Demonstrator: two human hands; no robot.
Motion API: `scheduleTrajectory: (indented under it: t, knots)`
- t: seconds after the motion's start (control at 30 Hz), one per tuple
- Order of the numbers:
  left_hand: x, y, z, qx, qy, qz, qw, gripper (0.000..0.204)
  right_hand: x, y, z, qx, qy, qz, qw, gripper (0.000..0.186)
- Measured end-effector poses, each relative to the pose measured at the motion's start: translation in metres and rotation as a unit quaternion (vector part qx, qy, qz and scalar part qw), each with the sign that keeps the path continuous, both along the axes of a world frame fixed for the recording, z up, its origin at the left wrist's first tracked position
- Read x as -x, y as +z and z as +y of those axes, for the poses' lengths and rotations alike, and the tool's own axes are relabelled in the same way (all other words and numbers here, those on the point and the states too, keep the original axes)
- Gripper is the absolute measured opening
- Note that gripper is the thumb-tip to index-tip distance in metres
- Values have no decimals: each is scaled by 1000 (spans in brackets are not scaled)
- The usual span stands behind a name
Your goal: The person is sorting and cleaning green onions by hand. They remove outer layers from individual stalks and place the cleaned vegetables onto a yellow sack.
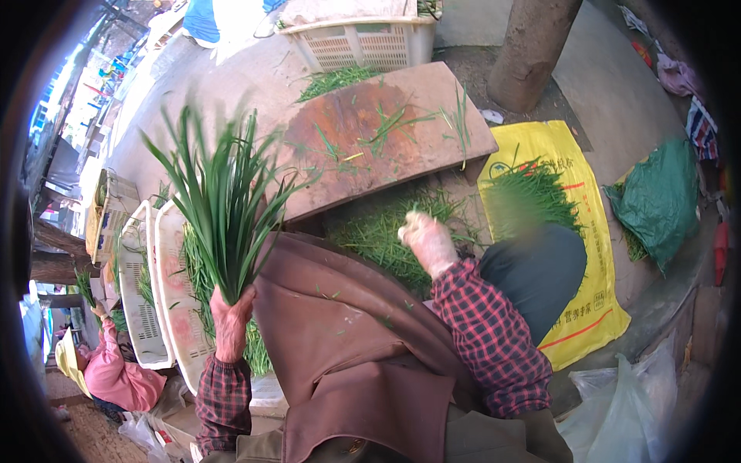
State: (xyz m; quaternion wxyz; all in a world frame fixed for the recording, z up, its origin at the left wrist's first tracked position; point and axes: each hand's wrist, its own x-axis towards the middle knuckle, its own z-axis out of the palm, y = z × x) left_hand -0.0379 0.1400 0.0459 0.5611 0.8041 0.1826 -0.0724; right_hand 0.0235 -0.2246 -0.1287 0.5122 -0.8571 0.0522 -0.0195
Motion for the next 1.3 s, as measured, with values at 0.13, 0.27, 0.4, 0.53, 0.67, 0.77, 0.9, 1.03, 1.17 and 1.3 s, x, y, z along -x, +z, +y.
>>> scheduleTrajectory:
  t: [0.13,0.27,0.4,0.53,0.67,0.77,0.9,1.03,1.17,1.3]
  knots:
    - [-20,2,-38,303,21,47,952,10,27,58,53,-450,127,199,862,28]
    - [-22,-19,-78,444,-17,82,892,13,19,89,75,-616,88,255,741,47]
    - [-13,-38,-120,416,-76,112,899,16,10,123,72,-490,204,89,843,50]
    - [-1,-75,-133,367,-143,56,917,19,16,145,96,-316,143,89,934,69]
    - [-1,-77,-141,323,-156,44,932,22,16,131,96,-278,102,48,954,73]
    - [-1,-80,-147,341,-152,23,927,25,15,130,97,-224,77,42,971,70]
    - [-6,-69,-156,347,-164,39,923,26,12,107,91,-239,16,-1,971,54]
    - [-10,-79,-153,355,-199,58,911,31,18,117,93,-215,-13,-42,976,42]
    - [-9,-78,-153,392,-202,55,896,40,19,117,90,-211,-24,-37,977,40]
    - [-16,-71,-140,435,-240,126,859,49,22,111,85,-238,-14,-30,971,40]
